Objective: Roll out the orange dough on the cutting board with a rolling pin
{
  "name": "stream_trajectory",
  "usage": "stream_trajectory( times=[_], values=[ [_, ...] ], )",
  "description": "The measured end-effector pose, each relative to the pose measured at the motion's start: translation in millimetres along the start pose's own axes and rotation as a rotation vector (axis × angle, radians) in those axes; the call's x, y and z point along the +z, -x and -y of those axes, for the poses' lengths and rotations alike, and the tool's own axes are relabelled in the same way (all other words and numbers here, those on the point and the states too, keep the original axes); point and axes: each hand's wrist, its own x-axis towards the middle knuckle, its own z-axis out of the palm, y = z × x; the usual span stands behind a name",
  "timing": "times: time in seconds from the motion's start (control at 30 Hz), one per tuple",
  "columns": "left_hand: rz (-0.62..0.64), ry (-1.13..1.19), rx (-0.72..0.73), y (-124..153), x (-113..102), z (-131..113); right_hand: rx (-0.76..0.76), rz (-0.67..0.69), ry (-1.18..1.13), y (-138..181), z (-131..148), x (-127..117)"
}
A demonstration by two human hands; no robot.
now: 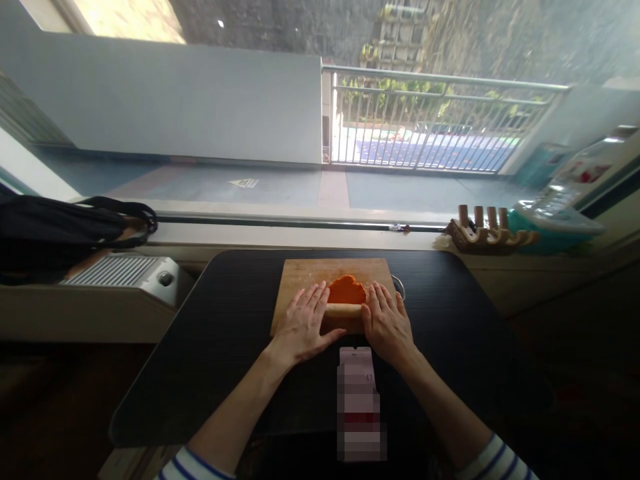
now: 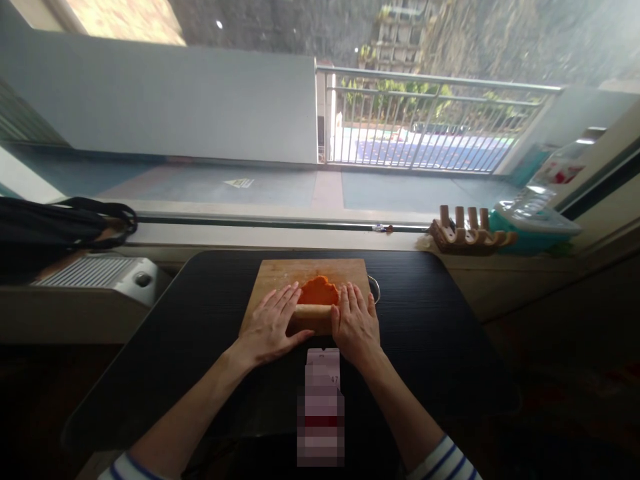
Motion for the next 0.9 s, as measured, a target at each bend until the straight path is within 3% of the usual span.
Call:
stream_trajectory(
  times=[0.37, 0.6, 0.9],
  values=[
    [0.003, -0.045, 0.020, 7, 0, 1, -0.050, 0.010, -0.060, 9, -2, -8],
    [-0.039, -0.018, -0.004, 11, -2, 0, -0.053, -0.091, -0.147, 8, -7, -14],
    [-0.119, 0.081, -0.076, -18, -28, 3, -0.099, -0.121, -0.157, -35, -15, -36]
  ],
)
